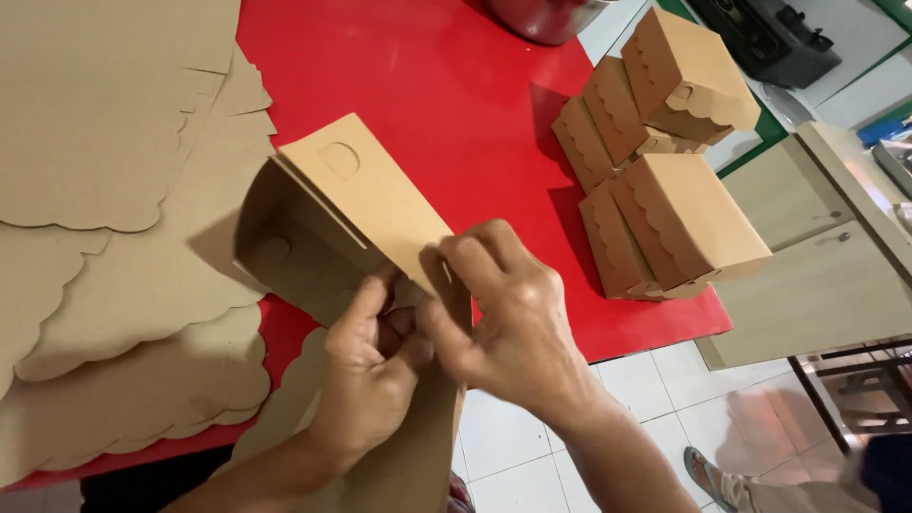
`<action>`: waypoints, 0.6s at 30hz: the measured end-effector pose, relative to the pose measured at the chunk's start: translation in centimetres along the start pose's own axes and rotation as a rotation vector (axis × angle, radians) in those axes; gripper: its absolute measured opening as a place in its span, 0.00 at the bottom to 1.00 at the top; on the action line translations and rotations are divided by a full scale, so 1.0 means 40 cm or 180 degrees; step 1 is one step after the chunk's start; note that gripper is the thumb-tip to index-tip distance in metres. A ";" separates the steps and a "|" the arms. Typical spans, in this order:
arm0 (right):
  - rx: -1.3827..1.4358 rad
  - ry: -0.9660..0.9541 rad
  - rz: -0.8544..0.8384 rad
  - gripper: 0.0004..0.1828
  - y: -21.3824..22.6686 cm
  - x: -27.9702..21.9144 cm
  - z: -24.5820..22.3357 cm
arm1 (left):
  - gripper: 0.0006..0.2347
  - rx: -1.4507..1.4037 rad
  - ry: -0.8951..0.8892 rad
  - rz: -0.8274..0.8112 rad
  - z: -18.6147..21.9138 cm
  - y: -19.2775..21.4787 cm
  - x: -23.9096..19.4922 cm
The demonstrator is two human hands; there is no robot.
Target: The person assembles flat cardboard sheets into small boxes by folding the sides and tucking the flaps into slots. They repeat this process for multiple sheets, stacking the finished boxes on the right side of the red table.
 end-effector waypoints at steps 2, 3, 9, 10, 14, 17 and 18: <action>-0.0152 0.0153 0.0003 0.04 -0.002 0.006 0.023 | 0.26 0.0231 0.0372 0.0079 0.000 -0.002 0.007; -0.0151 0.0155 -0.0012 0.04 0.015 0.017 0.044 | 0.26 0.0223 0.0378 0.0091 -0.017 -0.004 0.011; 0.1023 -0.1193 -0.0913 0.20 0.081 0.079 0.125 | 0.29 -0.0129 0.1078 0.0205 -0.043 -0.040 0.030; 0.1109 -0.1323 -0.1073 0.13 0.087 0.086 0.121 | 0.29 -0.0075 0.1106 0.0260 -0.053 -0.043 0.031; 0.1166 -0.1572 -0.1285 0.09 0.099 0.104 0.134 | 0.31 -0.0148 0.1045 0.0352 -0.078 -0.068 0.037; 0.1113 -0.1553 -0.1184 0.12 0.103 0.108 0.126 | 0.30 0.0080 0.1065 0.0331 -0.092 -0.081 0.043; 0.1109 -0.1547 -0.1184 0.12 0.102 0.107 0.125 | 0.30 0.0078 0.1059 0.0332 -0.087 -0.083 0.046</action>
Point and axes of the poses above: each hand's wrist, its own x-axis towards the middle knuckle, its own y-axis out of the back of the hand, z = x × y, the point moved 2 cm from there along x, towards the middle knuckle, and after that the axes turned 4 degrees about x, right-handed, at the moved point
